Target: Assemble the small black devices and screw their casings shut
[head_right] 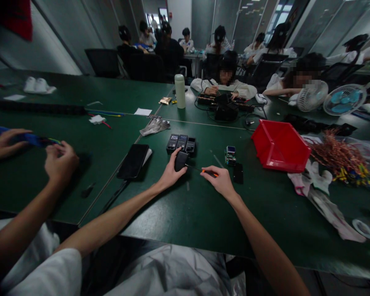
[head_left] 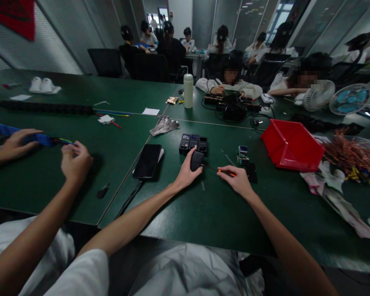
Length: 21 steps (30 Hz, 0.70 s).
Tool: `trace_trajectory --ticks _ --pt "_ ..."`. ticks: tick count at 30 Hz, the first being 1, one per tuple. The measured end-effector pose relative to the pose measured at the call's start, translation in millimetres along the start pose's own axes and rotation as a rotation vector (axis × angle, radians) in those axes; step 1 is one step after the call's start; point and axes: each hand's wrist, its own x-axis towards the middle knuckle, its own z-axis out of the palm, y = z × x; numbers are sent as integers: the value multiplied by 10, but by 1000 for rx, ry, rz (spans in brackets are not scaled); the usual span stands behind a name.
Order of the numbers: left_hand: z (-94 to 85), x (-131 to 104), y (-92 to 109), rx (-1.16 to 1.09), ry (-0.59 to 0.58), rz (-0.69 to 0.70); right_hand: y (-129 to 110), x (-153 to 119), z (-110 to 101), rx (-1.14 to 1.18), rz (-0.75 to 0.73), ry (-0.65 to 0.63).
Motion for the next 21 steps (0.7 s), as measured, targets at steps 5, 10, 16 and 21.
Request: trace_trajectory --ticks 5,10,16,21 --pt "-4 2 -9 -12 -5 1 -7 -18 -7 -54 -91 29" --pt "-9 0 -14 -57 -17 -37 -42 -32 21 25 -10 63" --pt "8 9 -82 -97 29 -66 34 31 91 438 224 228" --pt "37 -1 -158 -124 25 -112 51 69 82 646 268 279"
